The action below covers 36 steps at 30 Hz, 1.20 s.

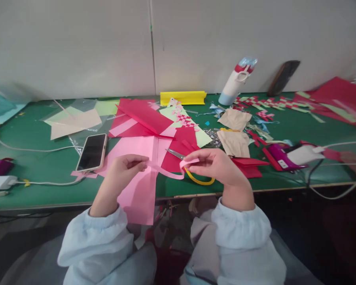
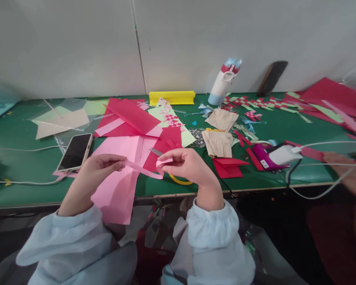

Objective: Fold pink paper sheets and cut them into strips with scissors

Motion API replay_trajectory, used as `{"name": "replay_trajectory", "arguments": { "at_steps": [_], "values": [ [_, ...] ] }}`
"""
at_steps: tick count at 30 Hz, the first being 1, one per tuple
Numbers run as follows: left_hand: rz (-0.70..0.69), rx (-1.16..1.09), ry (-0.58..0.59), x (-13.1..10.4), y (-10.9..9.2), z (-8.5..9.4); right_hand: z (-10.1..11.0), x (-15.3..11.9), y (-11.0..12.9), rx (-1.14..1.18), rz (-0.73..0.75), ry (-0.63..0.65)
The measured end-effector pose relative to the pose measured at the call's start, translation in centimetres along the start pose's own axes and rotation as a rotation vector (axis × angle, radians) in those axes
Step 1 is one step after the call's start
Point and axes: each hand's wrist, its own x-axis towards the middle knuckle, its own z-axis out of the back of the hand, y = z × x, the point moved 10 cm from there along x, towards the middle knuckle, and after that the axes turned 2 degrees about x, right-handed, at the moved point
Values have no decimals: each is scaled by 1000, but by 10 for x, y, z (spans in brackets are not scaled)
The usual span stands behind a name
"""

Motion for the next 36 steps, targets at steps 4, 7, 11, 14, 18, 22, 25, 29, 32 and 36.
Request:
{"name": "replay_trajectory", "arguments": {
  "at_steps": [4,7,11,14,18,22,25,29,32,36],
  "values": [
    [-29,-39,44,-3,-7,-7,-30,8,2,-2,31,110],
    [-33,-80,70,-5,-12,-12,-43,14,-5,14,13,131],
    [-67,-138,137,-7,-17,-21,-48,21,-1,-144,119,74],
    [-107,-172,177,-8,-21,-27,-53,22,7,-288,209,9],
    [-121,-183,166,-9,-22,-29,-53,26,2,-181,143,-108],
    [-119,-162,167,-11,-21,-30,-52,25,-2,-182,99,-204],
    [-136,-96,146,-11,-21,-30,-58,25,1,-285,114,-192],
    [-153,-71,62,-9,-22,-24,-60,23,11,-409,169,-228],
    [-143,-178,-62,-8,-20,-12,-61,22,16,-411,223,-216],
    [-151,-276,-195,-10,-21,1,-67,24,12,-459,214,-127]
  ]
}}
